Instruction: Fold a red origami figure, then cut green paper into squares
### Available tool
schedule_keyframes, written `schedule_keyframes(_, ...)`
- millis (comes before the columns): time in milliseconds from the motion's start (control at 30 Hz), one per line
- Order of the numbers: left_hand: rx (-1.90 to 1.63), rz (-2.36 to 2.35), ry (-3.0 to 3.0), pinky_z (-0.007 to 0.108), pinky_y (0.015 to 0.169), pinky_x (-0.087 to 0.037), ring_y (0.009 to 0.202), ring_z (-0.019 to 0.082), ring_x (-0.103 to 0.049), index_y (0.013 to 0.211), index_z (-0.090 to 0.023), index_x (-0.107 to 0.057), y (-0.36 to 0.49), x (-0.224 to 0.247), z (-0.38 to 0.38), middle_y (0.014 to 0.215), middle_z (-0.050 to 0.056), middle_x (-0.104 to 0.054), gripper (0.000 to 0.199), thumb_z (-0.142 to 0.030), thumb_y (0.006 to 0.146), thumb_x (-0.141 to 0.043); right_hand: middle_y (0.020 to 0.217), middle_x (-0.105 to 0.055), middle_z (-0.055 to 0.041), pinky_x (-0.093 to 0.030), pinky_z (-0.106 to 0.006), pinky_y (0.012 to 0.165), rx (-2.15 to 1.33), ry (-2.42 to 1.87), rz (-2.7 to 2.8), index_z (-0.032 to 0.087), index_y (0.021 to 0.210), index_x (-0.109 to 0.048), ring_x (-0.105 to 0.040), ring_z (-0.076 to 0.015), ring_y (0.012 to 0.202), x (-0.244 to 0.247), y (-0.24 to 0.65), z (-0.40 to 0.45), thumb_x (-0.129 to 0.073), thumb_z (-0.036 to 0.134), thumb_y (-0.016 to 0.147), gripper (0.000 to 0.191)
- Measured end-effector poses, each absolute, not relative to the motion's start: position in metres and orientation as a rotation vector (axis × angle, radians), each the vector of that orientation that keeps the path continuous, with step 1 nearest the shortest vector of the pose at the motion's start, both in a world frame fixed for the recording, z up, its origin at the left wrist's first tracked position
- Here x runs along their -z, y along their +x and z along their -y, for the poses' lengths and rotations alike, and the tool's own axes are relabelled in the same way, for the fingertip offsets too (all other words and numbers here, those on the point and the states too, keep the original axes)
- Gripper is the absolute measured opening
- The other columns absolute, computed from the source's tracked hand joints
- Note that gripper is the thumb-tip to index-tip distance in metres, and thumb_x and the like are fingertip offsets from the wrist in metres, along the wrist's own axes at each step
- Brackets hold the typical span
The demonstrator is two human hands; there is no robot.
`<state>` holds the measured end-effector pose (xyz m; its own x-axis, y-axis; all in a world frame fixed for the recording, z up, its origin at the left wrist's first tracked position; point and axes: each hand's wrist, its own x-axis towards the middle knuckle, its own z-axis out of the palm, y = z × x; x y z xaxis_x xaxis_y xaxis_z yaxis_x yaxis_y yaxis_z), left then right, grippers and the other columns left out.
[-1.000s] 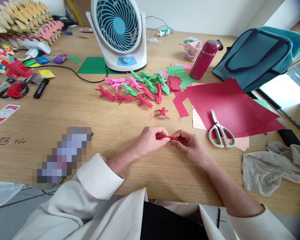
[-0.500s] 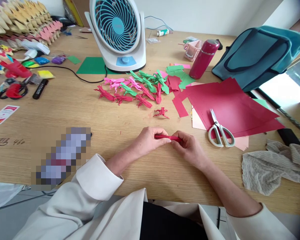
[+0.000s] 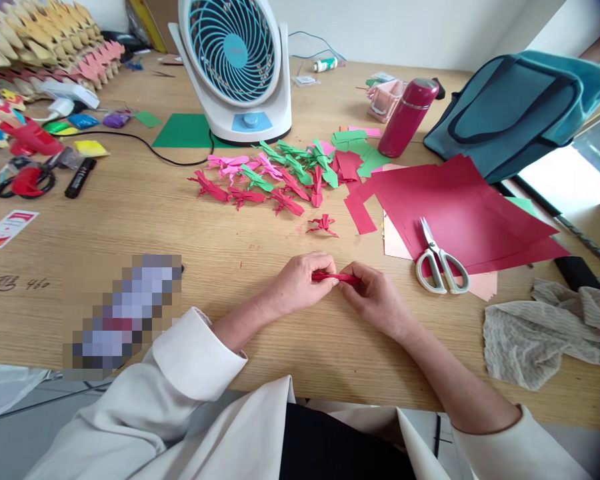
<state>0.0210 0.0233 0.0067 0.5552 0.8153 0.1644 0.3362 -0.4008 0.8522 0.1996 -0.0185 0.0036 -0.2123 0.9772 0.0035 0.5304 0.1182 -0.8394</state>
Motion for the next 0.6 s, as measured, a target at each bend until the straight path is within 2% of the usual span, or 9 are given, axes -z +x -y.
schedule_keyframes(200,-0.729,-0.904,1.973,0.021,0.064,-0.035,0.066,0.009,-0.048,0.066,-0.016,-0.051,0.0192,-0.0079,-0.0238,0.069,-0.004,-0.05,0.017,-0.009,0.081,-0.058,0.066,-0.052,0.0034,-0.033,-0.024,0.054,-1.101,-1.44,1.79,0.018,0.082,-0.061,-0.043,-0.0105,0.059,-0.0019,0.2059,0.0167,-0.057,0.022,0.086,0.007)
schedule_keyframes(367,-0.668,-0.94,1.865,0.021,0.062,-0.037,0.065,0.009,-0.049,0.069,-0.015,-0.057,0.0176,-0.008,-0.0234,0.071,-0.003,-0.054,0.014,-0.018,0.082,-0.062,0.067,-0.055,0.0019,-0.035,-0.025,0.055,-1.22,-1.389,1.716,0.018,0.084,-0.06,-0.045,-0.0116,0.06,-0.0009,0.2098,0.0148,-0.056,0.033,0.09,0.016)
schedule_keyframes(600,-0.585,-0.958,1.721,0.021,0.058,-0.035,0.06,0.009,-0.047,0.071,-0.014,-0.062,0.0178,-0.0061,-0.0227,0.063,-0.004,-0.054,0.02,-0.031,0.082,-0.066,0.063,-0.055,0.0014,-0.035,-0.025,0.055,-1.109,-1.346,1.713,0.018,0.079,-0.058,-0.046,-0.0117,0.058,0.0034,0.2065,0.0156,-0.056,0.034,0.092,0.02)
